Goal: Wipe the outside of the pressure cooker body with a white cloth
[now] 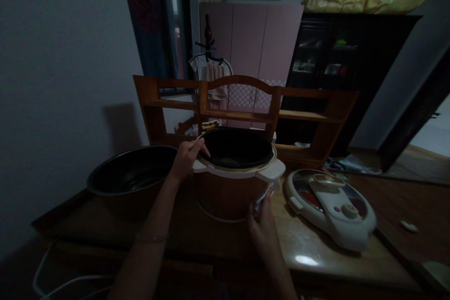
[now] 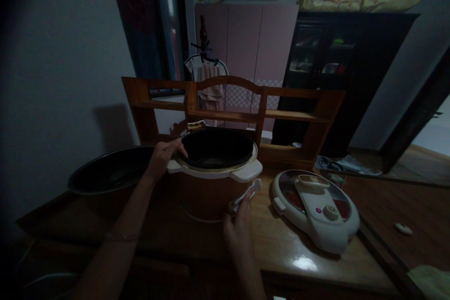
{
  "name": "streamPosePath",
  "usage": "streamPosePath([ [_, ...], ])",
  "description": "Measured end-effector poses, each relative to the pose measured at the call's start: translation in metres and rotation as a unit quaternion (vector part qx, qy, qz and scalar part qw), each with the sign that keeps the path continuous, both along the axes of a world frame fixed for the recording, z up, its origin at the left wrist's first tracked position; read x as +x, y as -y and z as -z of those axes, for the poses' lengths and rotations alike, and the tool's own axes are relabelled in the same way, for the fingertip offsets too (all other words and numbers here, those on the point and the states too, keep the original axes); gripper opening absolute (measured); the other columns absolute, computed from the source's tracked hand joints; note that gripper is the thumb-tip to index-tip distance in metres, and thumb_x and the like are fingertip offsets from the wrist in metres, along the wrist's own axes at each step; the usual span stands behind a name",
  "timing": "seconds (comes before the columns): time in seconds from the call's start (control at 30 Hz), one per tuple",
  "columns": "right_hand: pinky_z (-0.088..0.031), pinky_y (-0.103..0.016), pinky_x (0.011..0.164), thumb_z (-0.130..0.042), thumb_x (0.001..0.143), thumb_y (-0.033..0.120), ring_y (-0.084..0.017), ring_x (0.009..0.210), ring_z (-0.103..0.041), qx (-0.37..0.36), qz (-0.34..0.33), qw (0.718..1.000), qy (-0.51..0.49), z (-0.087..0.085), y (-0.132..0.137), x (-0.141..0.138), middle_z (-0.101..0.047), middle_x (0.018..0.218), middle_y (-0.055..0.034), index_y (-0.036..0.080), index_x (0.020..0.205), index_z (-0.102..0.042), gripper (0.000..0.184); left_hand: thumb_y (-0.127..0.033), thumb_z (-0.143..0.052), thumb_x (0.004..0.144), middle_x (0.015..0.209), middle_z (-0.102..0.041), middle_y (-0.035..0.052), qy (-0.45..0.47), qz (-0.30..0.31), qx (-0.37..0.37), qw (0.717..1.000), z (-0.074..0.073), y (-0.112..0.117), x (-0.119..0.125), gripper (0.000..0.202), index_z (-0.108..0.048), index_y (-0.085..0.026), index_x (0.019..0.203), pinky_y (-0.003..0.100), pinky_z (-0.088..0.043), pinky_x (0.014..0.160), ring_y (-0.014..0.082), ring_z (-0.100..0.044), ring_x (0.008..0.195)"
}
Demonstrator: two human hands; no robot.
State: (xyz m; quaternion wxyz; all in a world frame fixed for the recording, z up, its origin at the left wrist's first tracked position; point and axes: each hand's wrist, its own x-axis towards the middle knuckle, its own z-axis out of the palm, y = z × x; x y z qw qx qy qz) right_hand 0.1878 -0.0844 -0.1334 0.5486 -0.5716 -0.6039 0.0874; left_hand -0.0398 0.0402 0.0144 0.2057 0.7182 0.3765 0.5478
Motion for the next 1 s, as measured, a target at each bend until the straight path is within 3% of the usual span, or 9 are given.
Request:
streamPosePath([
  [0.13,-0.018,-0.054,0.122,-0.046,0.089,0.016,-0.029,0.152,-0.004,-0.02,-0.01,1.0,-0.009,-0.023,0.007,-0.009,-0.004,0.165,-0.0114,0.014,0.157,0.008,0.087,-0.045,-0.043,0.095,0.062,-0.064,0.0026,-0.004,-0.003,0.001,1.0,0.001,-0.001,-0.001,0.053,-0.07,-0.017,0.06,0.029,-0.041,0.065,0.015,-0.056,0.062],
  [0.23,-0.015,-0.054,0.123,-0.045,0.09,0.014,-0.028,0.152,-0.001,-0.009,-0.03,0.999,-0.008,-0.026,0.019,-0.019,0.004,0.166,-0.0091,0.015,0.157,0.012,0.088,-0.046,-0.043,0.095,0.062,-0.064,0.0028,-0.008,-0.006,0.001,1.0,0.002,-0.002,-0.001,0.053,-0.07,-0.017,0.06,0.029,-0.041,0.065,0.0153,-0.056,0.062],
  [0.43,-0.014,-0.058,0.121,-0.039,0.087,0.008,-0.029,0.152,0.003,-0.004,-0.041,0.999,0.016,0.002,0.025,-0.021,0.008,0.165,-0.0086,0.014,0.157,0.012,0.086,-0.046,-0.044,0.094,0.064,-0.065,0.0035,0.003,-0.009,0.007,1.0,0.003,-0.003,0.0,0.052,-0.071,-0.017,0.059,0.029,-0.042,0.065,0.016,-0.057,0.063],
  [0.57,-0.013,-0.059,0.121,-0.04,0.086,0.009,-0.029,0.151,0.003,-0.047,-0.041,0.998,0.008,0.026,0.023,-0.014,0.008,0.165,-0.0085,0.016,0.157,0.012,0.088,-0.045,-0.044,0.093,0.063,-0.065,0.0037,0.005,-0.006,0.005,1.0,0.002,-0.002,0.0,0.051,-0.071,-0.018,0.059,0.029,-0.042,0.064,0.0163,-0.057,0.063],
  [0.67,-0.014,-0.059,0.121,-0.042,0.084,0.012,-0.029,0.151,0.003,-0.077,-0.049,0.996,-0.006,0.035,0.021,-0.008,0.006,0.165,-0.009,0.018,0.157,0.013,0.092,-0.045,-0.044,0.093,0.062,-0.065,0.0035,0.003,-0.003,0.001,1.0,0.001,-0.001,0.001,0.052,-0.071,-0.017,0.06,0.029,-0.042,0.062,0.0157,-0.056,0.06],
  [0.87,-0.017,-0.057,0.12,-0.045,0.082,0.018,-0.03,0.151,-0.009,-0.125,-0.061,0.989,-0.049,0.025,0.019,-0.001,-0.007,0.165,-0.0143,0.014,0.157,0.007,0.092,-0.043,-0.043,0.095,0.065,-0.066,0.0033,-0.004,-0.002,0.018,1.0,0.001,-0.002,0.0,0.052,-0.071,-0.017,0.059,0.03,-0.043,0.068,0.0156,-0.058,0.065],
  [1.0,-0.017,-0.055,0.121,-0.045,0.083,0.021,-0.028,0.151,-0.012,-0.106,-0.068,0.99,-0.069,0.012,0.019,-0.003,-0.008,0.165,-0.0123,0.016,0.158,0.008,0.092,-0.044,-0.043,0.095,0.063,-0.065,0.0027,-0.004,-0.003,0.014,1.0,0.002,-0.002,-0.001,0.052,-0.071,-0.018,0.06,0.031,-0.042,0.068,0.0159,-0.058,0.064],
])
